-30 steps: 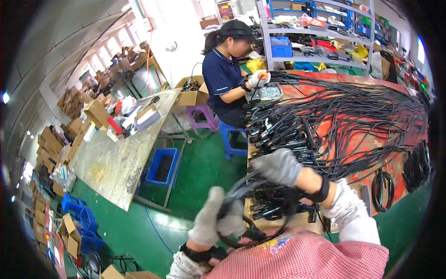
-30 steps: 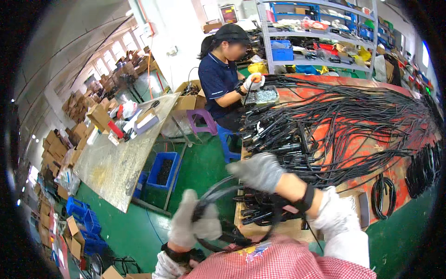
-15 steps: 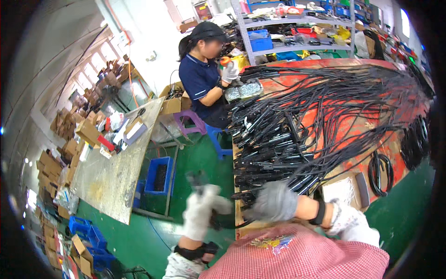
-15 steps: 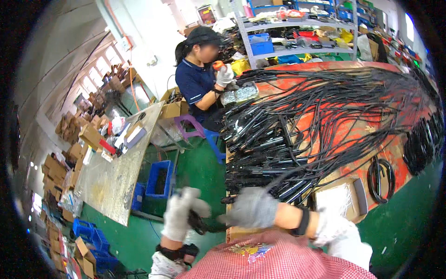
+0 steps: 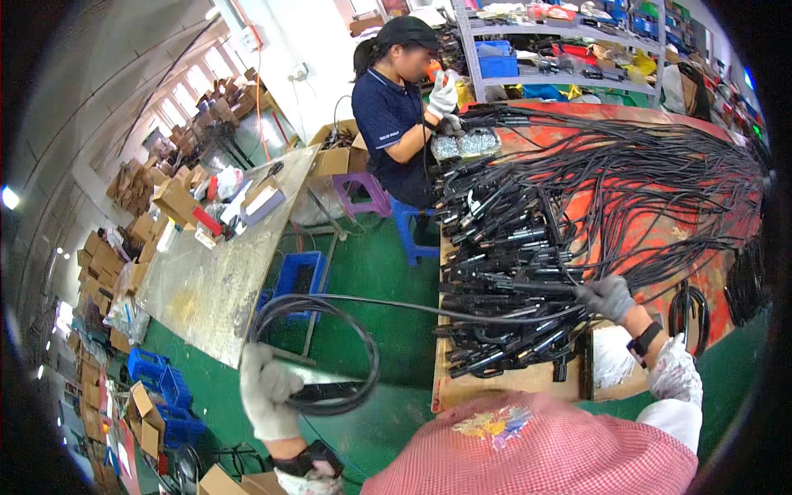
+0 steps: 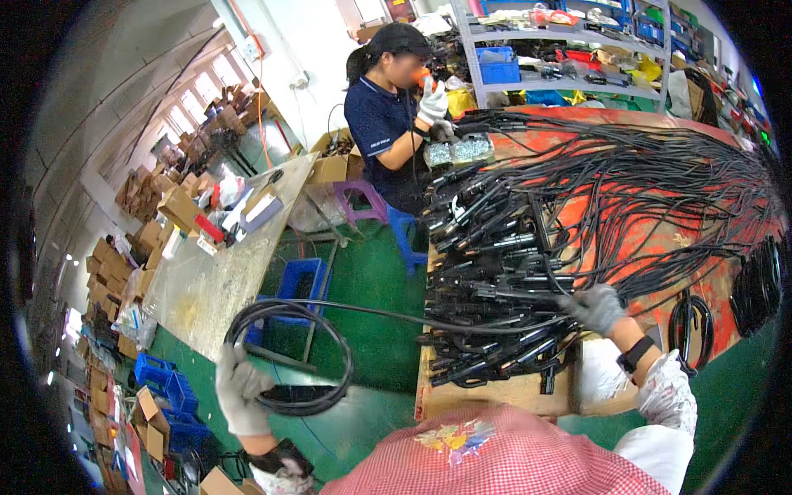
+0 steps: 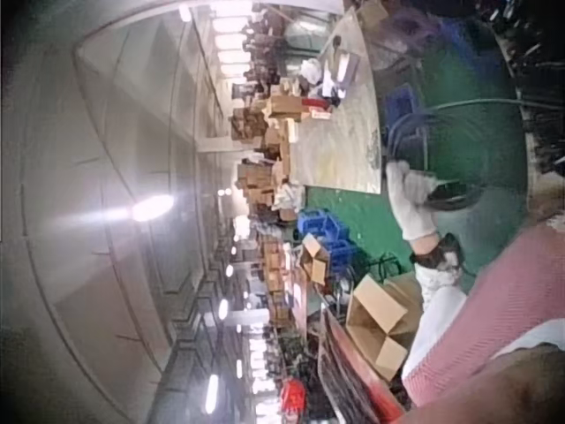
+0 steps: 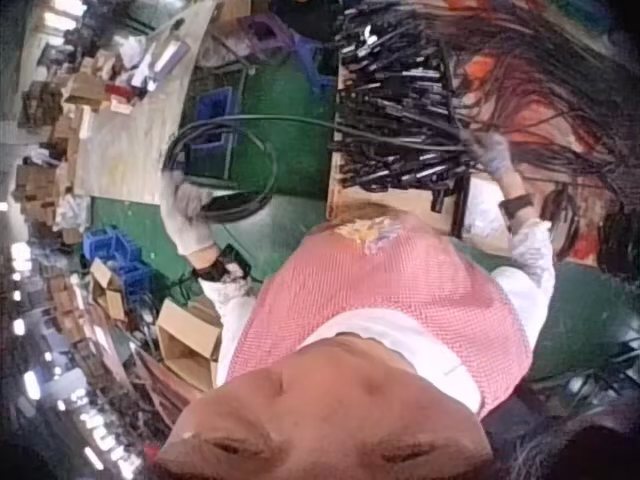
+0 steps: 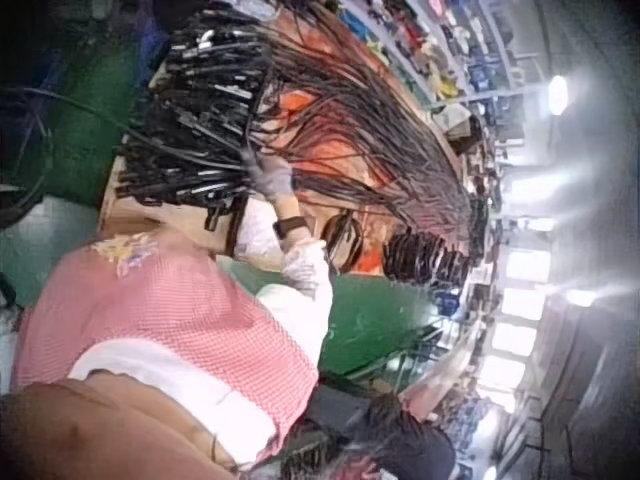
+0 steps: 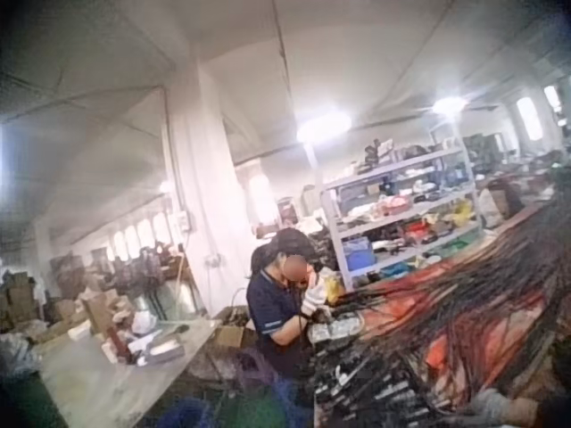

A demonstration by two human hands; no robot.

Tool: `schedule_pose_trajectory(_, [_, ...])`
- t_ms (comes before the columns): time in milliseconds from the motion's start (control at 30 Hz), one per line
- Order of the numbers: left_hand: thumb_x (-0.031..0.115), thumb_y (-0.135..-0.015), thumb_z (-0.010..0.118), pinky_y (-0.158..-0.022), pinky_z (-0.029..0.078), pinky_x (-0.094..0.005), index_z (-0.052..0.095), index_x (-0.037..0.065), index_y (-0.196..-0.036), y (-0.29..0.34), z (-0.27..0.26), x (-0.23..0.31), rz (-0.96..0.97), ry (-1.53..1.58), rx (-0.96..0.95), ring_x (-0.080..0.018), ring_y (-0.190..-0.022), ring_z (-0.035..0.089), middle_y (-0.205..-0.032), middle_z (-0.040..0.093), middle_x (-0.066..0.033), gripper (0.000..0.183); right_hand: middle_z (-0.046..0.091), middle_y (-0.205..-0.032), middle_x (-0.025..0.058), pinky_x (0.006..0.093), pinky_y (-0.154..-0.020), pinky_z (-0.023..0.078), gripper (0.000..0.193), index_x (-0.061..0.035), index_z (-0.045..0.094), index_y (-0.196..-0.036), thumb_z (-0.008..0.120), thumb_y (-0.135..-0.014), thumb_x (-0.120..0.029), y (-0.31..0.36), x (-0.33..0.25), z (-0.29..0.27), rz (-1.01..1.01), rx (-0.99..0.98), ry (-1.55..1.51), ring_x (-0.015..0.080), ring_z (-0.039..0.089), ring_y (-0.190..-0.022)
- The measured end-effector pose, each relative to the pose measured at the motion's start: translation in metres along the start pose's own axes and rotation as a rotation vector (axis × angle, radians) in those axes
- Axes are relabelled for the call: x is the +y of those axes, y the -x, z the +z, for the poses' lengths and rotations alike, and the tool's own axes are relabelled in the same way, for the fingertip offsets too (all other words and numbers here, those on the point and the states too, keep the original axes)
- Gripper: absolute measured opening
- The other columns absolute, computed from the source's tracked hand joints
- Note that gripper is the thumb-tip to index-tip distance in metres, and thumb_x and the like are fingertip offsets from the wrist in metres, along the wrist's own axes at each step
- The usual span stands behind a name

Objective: Coiling long black cables and securing them with plastic ties.

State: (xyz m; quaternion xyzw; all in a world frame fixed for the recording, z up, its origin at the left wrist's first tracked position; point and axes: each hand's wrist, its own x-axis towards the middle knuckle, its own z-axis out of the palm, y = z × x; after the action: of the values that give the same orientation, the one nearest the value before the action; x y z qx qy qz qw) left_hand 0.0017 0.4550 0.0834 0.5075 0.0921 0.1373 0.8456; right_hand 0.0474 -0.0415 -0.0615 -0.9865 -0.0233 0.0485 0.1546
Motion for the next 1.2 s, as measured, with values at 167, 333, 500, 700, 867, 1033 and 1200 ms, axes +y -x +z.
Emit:
schedule_pose_trajectory(167, [0.031,-0.089,0.049,-0.064,0.050,-0.0294,0.059,-0.001,-0.088,0.011,0.049,-0.066,-0.171,-0.580,-0.223,-0.0201,-0.059,0.061,-0.072,0.066,-0.0128,0.034,0.058,-0.062,0.0048,0.0359,-0.050,0.044,0.013,-0.0209,0.063,-0.077,0.054,-0.077,-0.030,0.006,-0.163,-0.024,-0.912,0.219,0.078,0.0241,0.060,-0.060])
schedule_pose_trajectory(333, [0.039,-0.090,0.050,-0.060,0.046,-0.0300,0.057,-0.002,-0.091,0.037,0.047,-0.089,-0.319,-0.348,-0.347,-0.0205,-0.061,0.056,-0.063,0.056,-0.0061,0.041,0.056,-0.059,0.0070,0.0383,-0.057,0.045,0.021,-0.0125,0.061,-0.077,0.057,-0.078,-0.033,-0.013,-0.247,-0.056,-1.177,0.298,-0.142,0.0277,0.059,-0.061])
schedule_pose_trajectory(500, [0.043,-0.090,0.048,-0.039,0.029,-0.0290,0.053,0.001,-0.075,0.041,0.031,-0.074,-0.582,-0.112,-0.293,-0.0127,-0.036,0.034,-0.048,0.040,-0.0003,0.045,0.061,-0.074,0.0098,0.0387,-0.069,0.045,0.038,-0.0092,0.062,-0.086,0.054,-0.082,-0.046,-0.010,-0.180,-0.037,-0.740,0.082,0.178,0.0285,0.059,-0.070])
schedule_pose_trajectory(700, [0.018,-0.081,0.052,-0.042,0.032,-0.0247,0.057,-0.001,-0.074,0.036,0.063,-0.080,-0.454,-0.685,-0.722,-0.0116,-0.041,0.040,-0.053,0.050,-0.0036,0.021,0.062,-0.072,0.0118,0.0414,-0.067,0.047,0.040,-0.0065,0.061,-0.078,0.050,-0.083,-0.045,0.003,-0.184,0.033,-0.580,0.243,-0.002,0.0296,0.061,-0.069])
schedule_pose_trajectory(867, [0.009,-0.073,0.060,-0.043,0.040,-0.0244,0.059,-0.004,-0.083,0.026,0.092,-0.090,-0.826,-0.623,-1.033,-0.0142,-0.048,0.054,-0.062,0.060,-0.0101,0.017,0.055,-0.057,0.0148,0.0426,-0.047,0.042,0.029,-0.0042,0.060,-0.065,0.054,-0.076,-0.030,0.025,-0.139,0.036,-0.263,0.304,-0.145,0.0292,0.057,-0.053])
schedule_pose_trajectory(1033, [0.009,-0.074,0.057,-0.045,0.041,-0.0250,0.059,-0.004,-0.083,0.031,0.151,-0.116,-0.932,-0.555,-1.188,-0.0145,-0.050,0.054,-0.063,0.060,-0.0101,0.016,0.057,-0.062,0.0175,0.0420,-0.054,0.046,0.023,-0.0074,0.062,-0.086,0.059,-0.079,-0.030,0.103,-0.014,0.054,0.317,0.264,-0.297,0.0302,0.060,-0.057])
schedule_pose_trajectory(1200, [0.010,-0.079,0.055,-0.051,0.042,-0.0255,0.060,-0.003,-0.088,0.048,0.202,-0.166,-0.921,-0.859,-1.239,-0.0131,-0.055,0.054,-0.067,0.060,-0.0056,0.016,0.058,-0.088,0.0165,0.0409,-0.070,0.048,0.018,-0.0072,0.062,-0.087,0.061,-0.075,-0.021,0.132,0.081,0.098,0.672,0.233,-0.052,0.0294,0.060,-0.082])
